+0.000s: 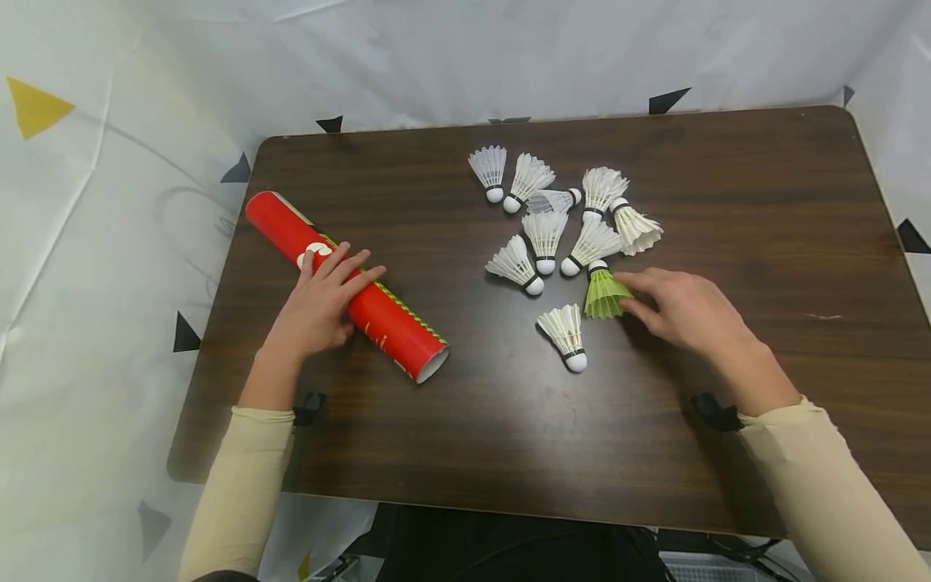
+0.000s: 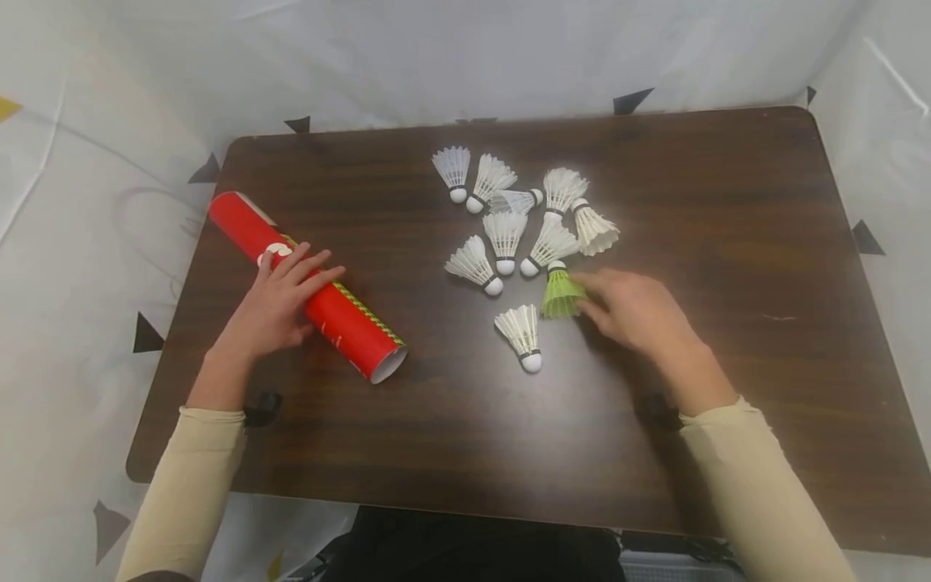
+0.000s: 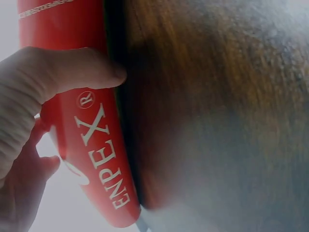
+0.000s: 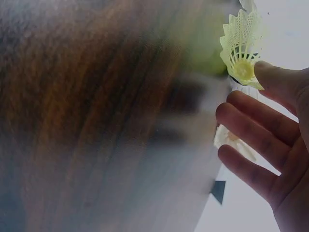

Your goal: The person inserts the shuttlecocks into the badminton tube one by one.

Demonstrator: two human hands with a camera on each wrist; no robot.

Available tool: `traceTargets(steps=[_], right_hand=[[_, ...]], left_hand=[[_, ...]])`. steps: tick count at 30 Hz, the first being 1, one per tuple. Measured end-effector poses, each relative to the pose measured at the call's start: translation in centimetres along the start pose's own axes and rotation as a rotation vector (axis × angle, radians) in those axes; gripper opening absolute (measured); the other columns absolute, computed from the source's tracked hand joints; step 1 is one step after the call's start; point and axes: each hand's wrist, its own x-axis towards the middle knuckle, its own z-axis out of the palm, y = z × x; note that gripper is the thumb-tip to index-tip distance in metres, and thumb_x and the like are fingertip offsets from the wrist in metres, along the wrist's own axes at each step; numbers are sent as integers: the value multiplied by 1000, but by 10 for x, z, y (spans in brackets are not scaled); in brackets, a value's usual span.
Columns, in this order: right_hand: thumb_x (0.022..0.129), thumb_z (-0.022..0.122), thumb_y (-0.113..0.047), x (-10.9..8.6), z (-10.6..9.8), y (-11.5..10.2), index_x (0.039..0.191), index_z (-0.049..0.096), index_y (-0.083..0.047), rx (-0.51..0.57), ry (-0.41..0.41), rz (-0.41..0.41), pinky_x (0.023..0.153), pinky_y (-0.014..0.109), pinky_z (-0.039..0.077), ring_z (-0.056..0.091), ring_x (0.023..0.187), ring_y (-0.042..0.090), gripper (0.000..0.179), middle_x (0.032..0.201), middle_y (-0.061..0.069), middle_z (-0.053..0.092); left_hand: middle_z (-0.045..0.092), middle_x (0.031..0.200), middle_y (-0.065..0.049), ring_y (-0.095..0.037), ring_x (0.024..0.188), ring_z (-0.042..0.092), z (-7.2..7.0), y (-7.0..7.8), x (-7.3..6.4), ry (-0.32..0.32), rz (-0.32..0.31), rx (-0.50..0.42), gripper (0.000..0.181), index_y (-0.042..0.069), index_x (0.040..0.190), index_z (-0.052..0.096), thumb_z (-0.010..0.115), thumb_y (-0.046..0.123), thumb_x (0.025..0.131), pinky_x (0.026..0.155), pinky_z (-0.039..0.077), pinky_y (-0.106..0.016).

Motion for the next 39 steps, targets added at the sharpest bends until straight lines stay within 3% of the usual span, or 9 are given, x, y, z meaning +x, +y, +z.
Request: traceTargets(steps=[10, 14, 17, 22, 25, 28, 31, 34, 39], right_hand=[[88, 69, -8, -2, 12, 1, 123, 68, -7, 27, 131, -41, 71, 52, 52, 69, 83, 32, 35, 102, 13, 72], [88, 67, -5, -1, 13, -1, 120, 69, -5, 41, 175, -33, 69, 51, 52, 69, 79, 31, 32, 98, 13, 73], [89, 67, -5, -1, 13, -3, 118, 70, -4, 80, 196, 12, 69, 48, 52, 67, 74, 28, 30, 98, 14, 73], [89, 67, -7, -4, 13, -3, 112, 74, -5, 160, 276, 124, 58, 32, 42, 53, 61, 19, 24, 85, 10, 73], [88, 69, -8, -5, 12, -3, 106, 75, -5, 214, 340, 179, 56, 20, 40, 56, 60, 13, 19, 75, 6, 71], [89, 69, -10, -6, 10, -5, 103, 76, -3, 302, 382, 228, 54, 11, 39, 58, 58, 2, 17, 72, 7, 70], [89, 69, -9, -6, 5, -9, 101, 75, 0, 413, 411, 280, 52, 8, 41, 57, 55, -6, 17, 74, 12, 70], [89, 68, -7, -4, -2, -15, 100, 74, 4, 506, 453, 318, 50, 8, 43, 58, 52, -4, 17, 75, 15, 70], [89, 70, -9, 0, -16, -29, 102, 74, 3, 610, 491, 322, 53, 11, 48, 60, 51, 3, 18, 76, -5, 69]], left_hand=[[46, 138, -12, -35, 139, 29, 7, -2, 1, 37, 11, -16, 90, 23, 136, 52, 91, 9, 57, 110, 15, -68], [48, 136, -11, -34, 134, 34, 7, -4, 0, 92, 22, -23, 87, 24, 133, 54, 92, 11, 56, 110, 20, -66], [49, 133, -10, -33, 129, 38, 3, -6, -1, 182, 41, -72, 85, 24, 131, 57, 92, 13, 55, 108, 26, -63], [52, 130, -11, -32, 123, 44, -15, -4, -3, 395, 66, -185, 78, 21, 129, 60, 91, 15, 58, 109, 26, -60], [53, 128, -14, -32, 120, 45, -30, 1, -7, 517, 57, -250, 72, 18, 127, 61, 89, 17, 61, 108, 29, -59], [53, 126, -18, -31, 118, 46, -43, 9, -11, 626, 38, -342, 64, 13, 123, 62, 85, 21, 64, 100, 38, -56], [53, 122, -23, -29, 117, 46, -54, 21, -15, 734, 21, -456, 59, 7, 118, 62, 81, 28, 66, 94, 45, -47], [53, 115, -28, -30, 113, 47, -65, 36, -15, 836, 29, -568, 64, 0, 112, 60, 79, 42, 68, 91, 46, -36], [56, 108, -29, -30, 106, 50, -77, 51, -15, 938, 54, -664, 79, -8, 106, 57, 77, 57, 66, 87, 46, -28]])
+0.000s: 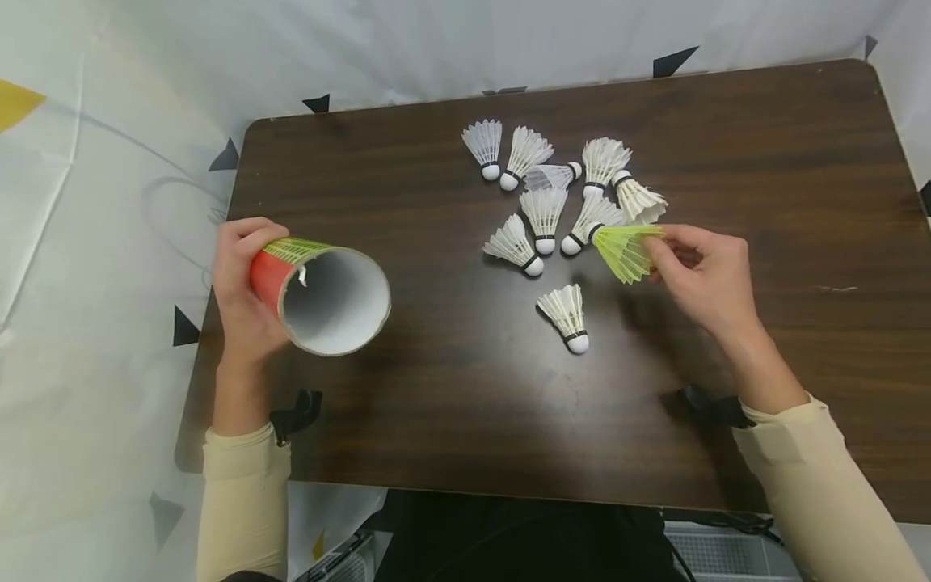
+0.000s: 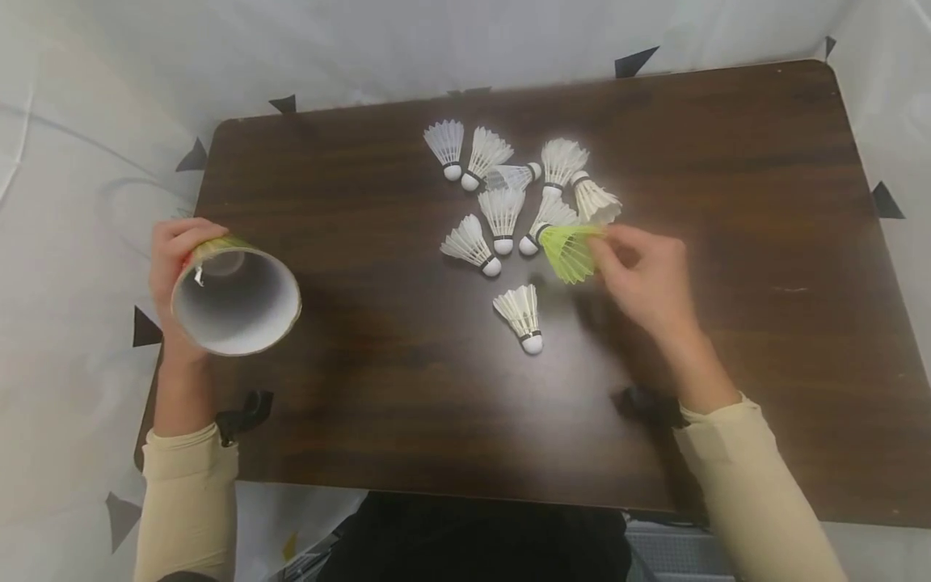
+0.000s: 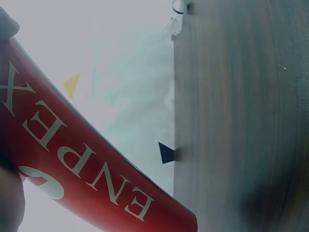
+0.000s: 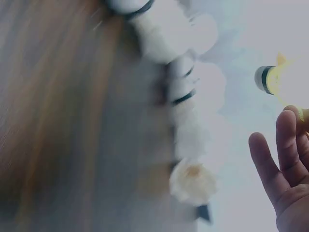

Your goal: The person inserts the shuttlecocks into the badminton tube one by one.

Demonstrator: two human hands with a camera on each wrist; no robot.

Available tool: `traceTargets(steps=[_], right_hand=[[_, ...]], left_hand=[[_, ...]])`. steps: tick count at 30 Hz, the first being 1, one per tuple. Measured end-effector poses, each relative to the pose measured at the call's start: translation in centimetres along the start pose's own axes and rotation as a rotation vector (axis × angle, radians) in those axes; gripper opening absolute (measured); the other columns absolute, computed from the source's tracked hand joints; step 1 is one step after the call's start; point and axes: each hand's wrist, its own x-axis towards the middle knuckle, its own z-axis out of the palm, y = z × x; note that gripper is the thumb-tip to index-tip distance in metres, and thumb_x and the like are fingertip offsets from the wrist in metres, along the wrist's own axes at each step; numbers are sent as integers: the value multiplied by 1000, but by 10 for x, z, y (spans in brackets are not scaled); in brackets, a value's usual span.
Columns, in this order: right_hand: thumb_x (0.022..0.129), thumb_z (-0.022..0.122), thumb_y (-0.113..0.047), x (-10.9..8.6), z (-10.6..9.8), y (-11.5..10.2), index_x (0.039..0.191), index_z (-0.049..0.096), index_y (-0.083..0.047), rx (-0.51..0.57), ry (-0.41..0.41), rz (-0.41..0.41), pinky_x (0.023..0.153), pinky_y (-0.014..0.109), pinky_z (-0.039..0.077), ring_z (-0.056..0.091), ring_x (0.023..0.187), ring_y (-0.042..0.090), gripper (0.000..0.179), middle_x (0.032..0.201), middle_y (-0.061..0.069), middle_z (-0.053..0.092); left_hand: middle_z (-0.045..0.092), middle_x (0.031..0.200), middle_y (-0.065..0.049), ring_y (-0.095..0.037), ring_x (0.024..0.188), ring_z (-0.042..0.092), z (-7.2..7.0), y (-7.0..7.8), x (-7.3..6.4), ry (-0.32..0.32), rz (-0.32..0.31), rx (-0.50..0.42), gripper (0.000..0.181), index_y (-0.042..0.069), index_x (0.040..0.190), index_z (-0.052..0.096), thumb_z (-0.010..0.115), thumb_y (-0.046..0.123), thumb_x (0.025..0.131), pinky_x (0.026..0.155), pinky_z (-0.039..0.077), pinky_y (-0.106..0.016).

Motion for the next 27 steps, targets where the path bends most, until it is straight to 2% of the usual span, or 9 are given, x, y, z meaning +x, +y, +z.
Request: traceTargets(steps=[3, 6, 9, 12, 14, 21, 27], right_hand=[[89, 70, -7, 0, 1, -18, 101, 74, 2, 71, -3, -32, 53, 13, 50, 60, 52, 7, 17, 78, -13, 68], [87, 68, 1, -2, 6, -41, 98, 74, 5, 197, -7, -78, 52, 16, 51, 61, 53, 10, 12, 77, -7, 70], [85, 66, 9, -6, 13, -66, 95, 74, 6, 302, -28, -131, 51, 19, 51, 60, 53, 12, 14, 76, 0, 71], [83, 63, 12, -12, 18, -88, 96, 74, 6, 344, -58, -184, 50, 18, 50, 60, 53, 12, 18, 77, 2, 71], [82, 61, 14, -15, 21, -98, 95, 74, 6, 369, -82, -218, 49, 19, 49, 59, 53, 13, 20, 76, 4, 70], [82, 61, 14, -19, 41, -115, 97, 75, 4, 427, -208, -244, 52, 21, 50, 60, 57, 15, 23, 83, 6, 72], [83, 66, 11, -16, 59, -116, 97, 76, -1, 456, -269, -330, 52, 23, 50, 58, 57, 12, 21, 77, 1, 70]], left_hand=[[59, 110, -25, -32, 106, 52, -1, -2, 1, 2, 13, -8, 80, -8, 107, 58, 77, 57, 65, 88, 46, -30], [64, 107, -22, -35, 103, 54, 1, 0, 2, -14, 40, 49, 73, -5, 107, 60, 76, 54, 65, 89, 43, -35], [67, 105, -17, -34, 99, 56, 2, 2, 1, -83, 82, 178, 65, 2, 109, 62, 74, 50, 67, 90, 42, -41], [67, 107, -15, -34, 97, 58, 1, -3, -3, -183, 126, 306, 60, 7, 113, 62, 76, 45, 68, 91, 43, -48], [67, 108, -14, -33, 97, 59, 2, -4, -4, -232, 146, 359, 60, 7, 115, 62, 77, 41, 68, 92, 44, -51], [67, 109, -14, -33, 96, 62, 6, -4, -8, -360, 171, 463, 62, 6, 117, 63, 79, 41, 68, 87, 50, -55], [66, 107, -14, -34, 94, 61, 9, -2, -10, -408, 179, 489, 64, 6, 116, 63, 80, 42, 66, 82, 52, -56]])
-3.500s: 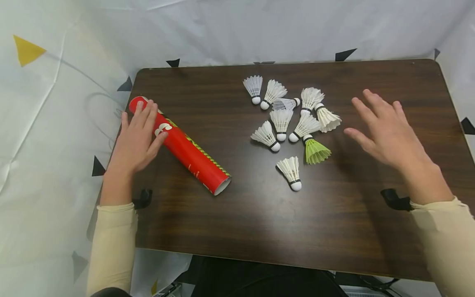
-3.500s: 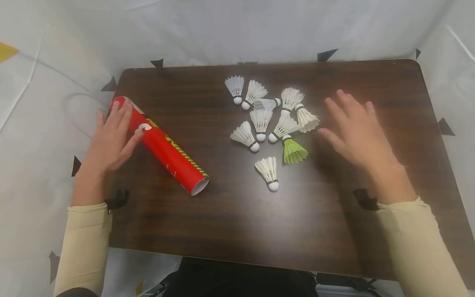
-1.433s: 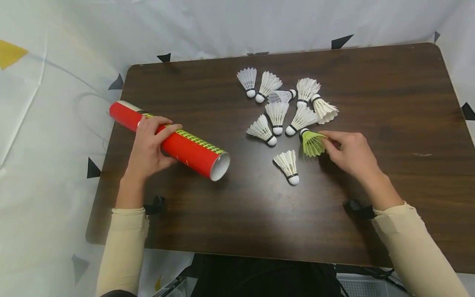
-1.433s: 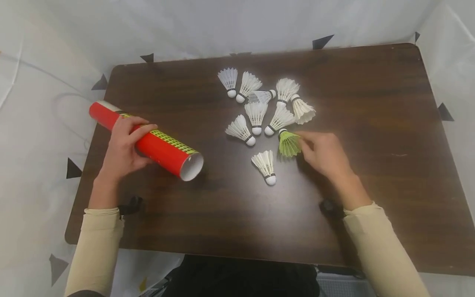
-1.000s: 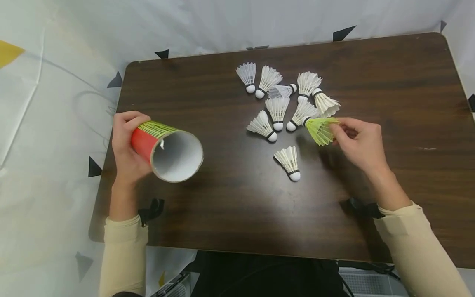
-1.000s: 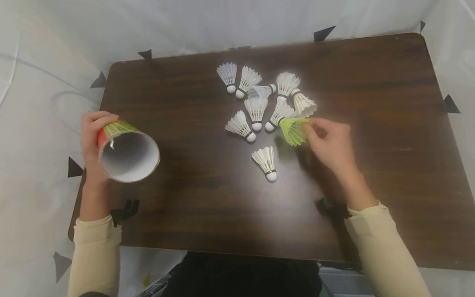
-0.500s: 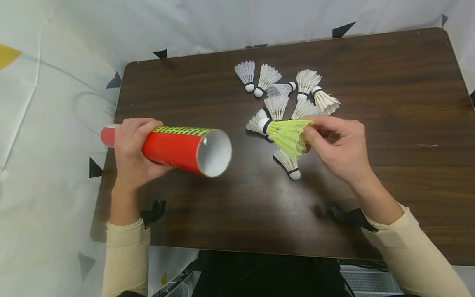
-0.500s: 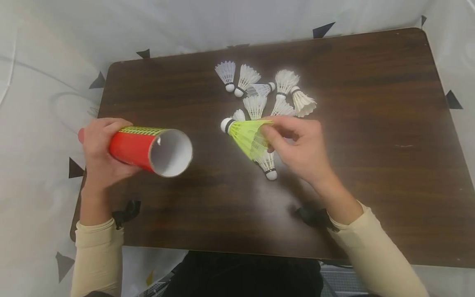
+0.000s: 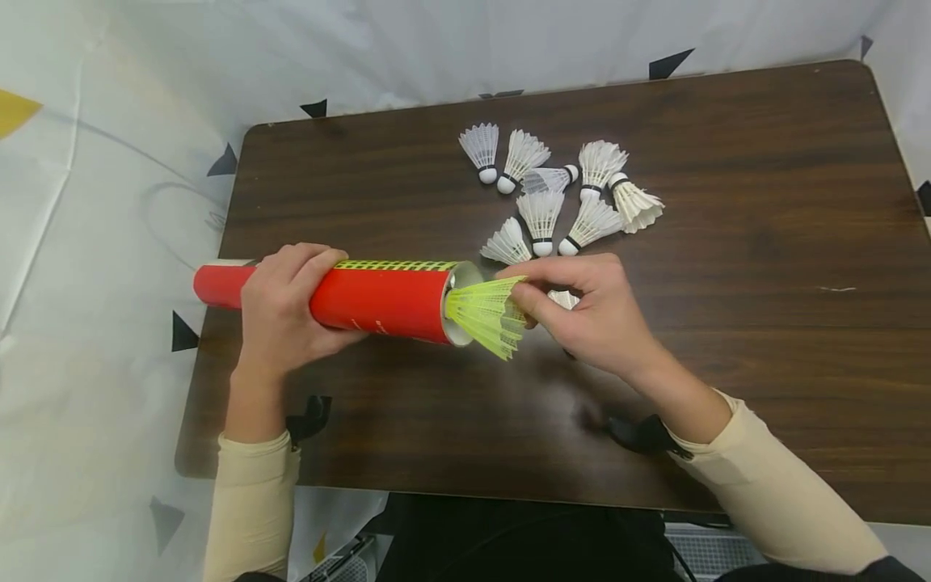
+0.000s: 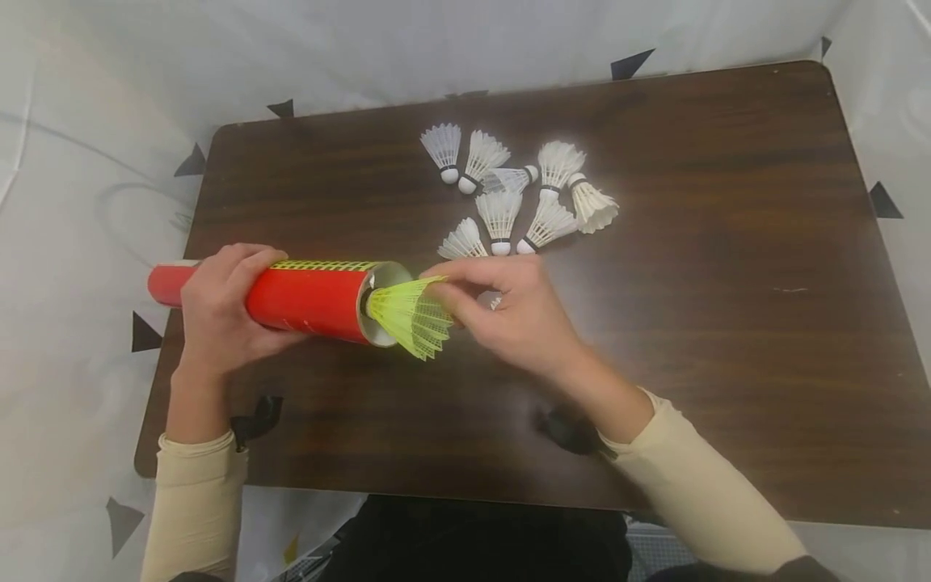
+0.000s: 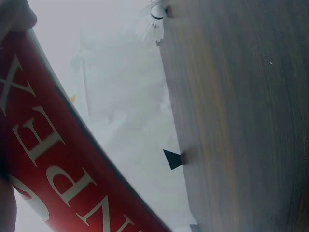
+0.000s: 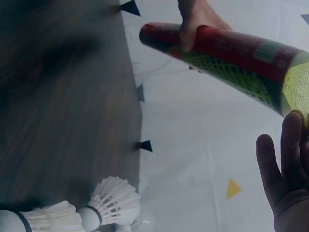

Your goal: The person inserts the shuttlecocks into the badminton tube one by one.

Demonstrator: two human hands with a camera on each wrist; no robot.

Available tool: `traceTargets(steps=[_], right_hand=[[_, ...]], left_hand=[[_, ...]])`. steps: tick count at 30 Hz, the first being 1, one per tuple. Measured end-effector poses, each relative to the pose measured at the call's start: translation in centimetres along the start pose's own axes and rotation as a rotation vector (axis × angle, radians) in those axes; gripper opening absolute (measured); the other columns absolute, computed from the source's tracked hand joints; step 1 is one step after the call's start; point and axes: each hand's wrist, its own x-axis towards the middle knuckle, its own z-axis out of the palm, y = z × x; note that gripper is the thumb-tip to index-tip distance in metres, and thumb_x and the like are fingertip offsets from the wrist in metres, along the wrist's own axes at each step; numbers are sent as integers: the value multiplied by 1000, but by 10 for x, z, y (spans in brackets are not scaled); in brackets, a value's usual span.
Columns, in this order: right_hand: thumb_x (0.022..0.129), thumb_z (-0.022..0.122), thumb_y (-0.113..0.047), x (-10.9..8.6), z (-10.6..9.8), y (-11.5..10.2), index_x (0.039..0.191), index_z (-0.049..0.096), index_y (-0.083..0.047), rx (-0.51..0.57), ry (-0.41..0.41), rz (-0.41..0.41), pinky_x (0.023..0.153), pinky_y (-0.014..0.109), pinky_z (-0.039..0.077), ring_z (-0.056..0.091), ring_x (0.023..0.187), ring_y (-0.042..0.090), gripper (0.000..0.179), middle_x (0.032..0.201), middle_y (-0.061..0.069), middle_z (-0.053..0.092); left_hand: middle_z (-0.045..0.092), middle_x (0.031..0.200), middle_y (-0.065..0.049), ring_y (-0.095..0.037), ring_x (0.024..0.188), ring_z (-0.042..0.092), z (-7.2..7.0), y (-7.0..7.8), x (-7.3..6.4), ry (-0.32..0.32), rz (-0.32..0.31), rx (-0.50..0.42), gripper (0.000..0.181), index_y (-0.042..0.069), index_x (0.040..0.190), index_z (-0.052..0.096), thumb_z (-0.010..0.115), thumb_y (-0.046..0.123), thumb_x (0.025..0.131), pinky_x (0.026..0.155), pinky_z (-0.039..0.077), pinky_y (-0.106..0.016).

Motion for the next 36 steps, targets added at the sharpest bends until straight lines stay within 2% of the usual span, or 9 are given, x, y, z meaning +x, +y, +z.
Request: traceTargets(steps=[4, 14, 21, 28, 36], right_hand=[[84, 68, 9, 3, 7, 5, 98, 77, -3, 6, -23, -34, 52, 25, 50, 58, 57, 11, 21, 77, -1, 70], [81, 74, 5, 7, 13, 14, 99, 77, -4, -54, -42, -96, 56, 21, 49, 62, 66, 10, 20, 89, -1, 74], [78, 77, 4, 8, 17, 16, 96, 78, -2, -144, -28, -191, 51, 22, 42, 60, 63, 8, 19, 85, 1, 74], [79, 79, -3, 7, 21, 19, 99, 78, -3, -239, -12, -191, 48, 20, 37, 53, 58, 6, 20, 82, 0, 73], [79, 79, -3, 8, 26, 23, 90, 79, -4, -332, 0, -210, 52, 26, 48, 62, 63, 8, 11, 80, 2, 73]], left_hand=[[67, 107, -14, -33, 93, 61, 0, 1, -1, -14, 9, -8, 64, 6, 115, 63, 82, 40, 64, 81, 52, -55], [66, 109, -11, -32, 96, 60, 0, 3, -2, -44, 0, -3, 64, 9, 116, 65, 87, 33, 62, 84, 51, -55], [66, 109, -11, -32, 95, 60, 0, 3, -2, -46, -4, 4, 63, 9, 116, 64, 86, 33, 63, 85, 50, -55], [66, 109, -11, -32, 95, 60, 2, 4, -2, -56, -20, 5, 65, 10, 117, 64, 88, 30, 60, 84, 50, -55], [65, 109, -11, -32, 97, 59, 4, 5, -2, -84, -9, 26, 67, 10, 118, 63, 88, 32, 60, 85, 50, -55]])
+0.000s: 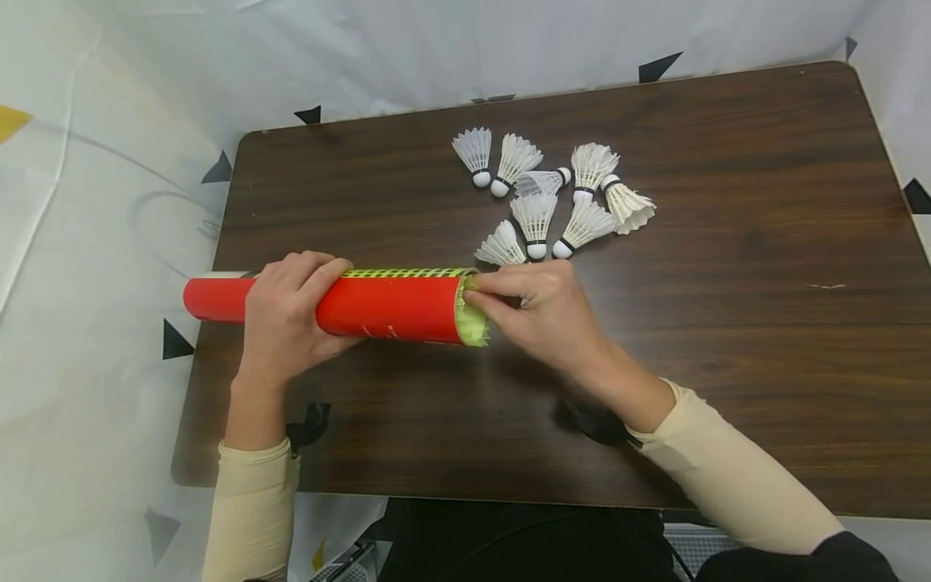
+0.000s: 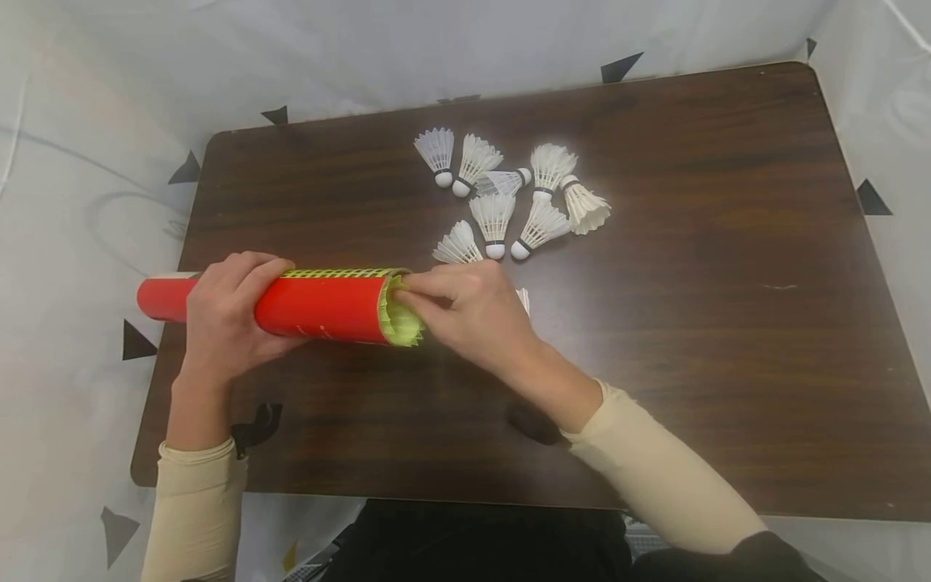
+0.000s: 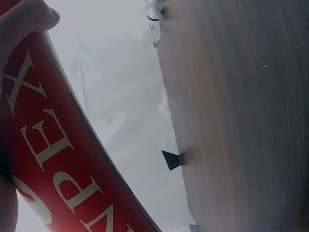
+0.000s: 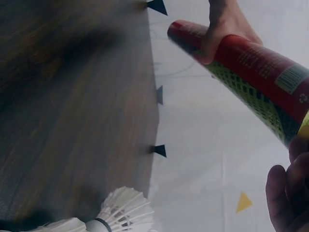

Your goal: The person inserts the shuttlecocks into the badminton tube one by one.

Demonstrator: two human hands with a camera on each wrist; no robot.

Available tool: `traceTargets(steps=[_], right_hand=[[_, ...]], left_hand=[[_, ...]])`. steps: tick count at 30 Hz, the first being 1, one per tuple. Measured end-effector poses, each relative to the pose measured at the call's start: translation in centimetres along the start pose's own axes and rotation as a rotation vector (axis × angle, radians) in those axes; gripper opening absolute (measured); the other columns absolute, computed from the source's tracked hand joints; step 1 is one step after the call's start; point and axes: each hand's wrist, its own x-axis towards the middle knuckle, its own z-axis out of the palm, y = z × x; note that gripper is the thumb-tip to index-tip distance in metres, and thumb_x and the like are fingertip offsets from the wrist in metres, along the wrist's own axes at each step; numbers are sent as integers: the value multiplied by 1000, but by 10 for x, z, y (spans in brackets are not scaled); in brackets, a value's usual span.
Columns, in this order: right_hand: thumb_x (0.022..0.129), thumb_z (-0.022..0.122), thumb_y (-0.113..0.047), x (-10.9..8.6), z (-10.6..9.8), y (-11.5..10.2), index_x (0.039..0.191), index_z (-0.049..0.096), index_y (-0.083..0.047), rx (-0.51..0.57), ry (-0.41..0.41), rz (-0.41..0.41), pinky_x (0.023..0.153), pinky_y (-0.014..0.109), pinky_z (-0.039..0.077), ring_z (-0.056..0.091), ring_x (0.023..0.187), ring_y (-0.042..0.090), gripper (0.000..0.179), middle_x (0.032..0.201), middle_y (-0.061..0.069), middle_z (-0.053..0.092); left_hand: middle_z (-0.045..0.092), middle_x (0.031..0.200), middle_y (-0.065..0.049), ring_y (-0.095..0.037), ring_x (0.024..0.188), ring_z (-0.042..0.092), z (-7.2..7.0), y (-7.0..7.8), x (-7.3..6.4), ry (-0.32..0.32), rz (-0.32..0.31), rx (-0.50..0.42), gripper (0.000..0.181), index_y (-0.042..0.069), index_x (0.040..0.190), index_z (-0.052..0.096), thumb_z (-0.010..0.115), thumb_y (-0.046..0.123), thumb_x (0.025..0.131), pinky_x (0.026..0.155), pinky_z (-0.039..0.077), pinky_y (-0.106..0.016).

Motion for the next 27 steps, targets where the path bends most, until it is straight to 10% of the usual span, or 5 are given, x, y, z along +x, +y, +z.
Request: traceTargets(steps=[13, 27], right_hand=[[74, 62, -6, 5, 10, -7, 61, 68, -17, -339, 59, 63, 38, 34, 32, 45, 44, 14, 18, 49, -7, 54], [81, 68, -7, 6, 12, -5, 73, 72, -14, -175, 63, 59, 43, 24, 34, 45, 49, 5, 12, 60, -8, 59]], left_hand=[[65, 111, -10, -31, 98, 59, 1, 3, 4, -26, 25, 26, 66, 11, 120, 62, 87, 34, 63, 88, 49, -54], [65, 111, -10, -31, 97, 59, -1, -2, 4, -16, -8, 22, 68, 11, 120, 62, 89, 30, 60, 85, 49, -56]])
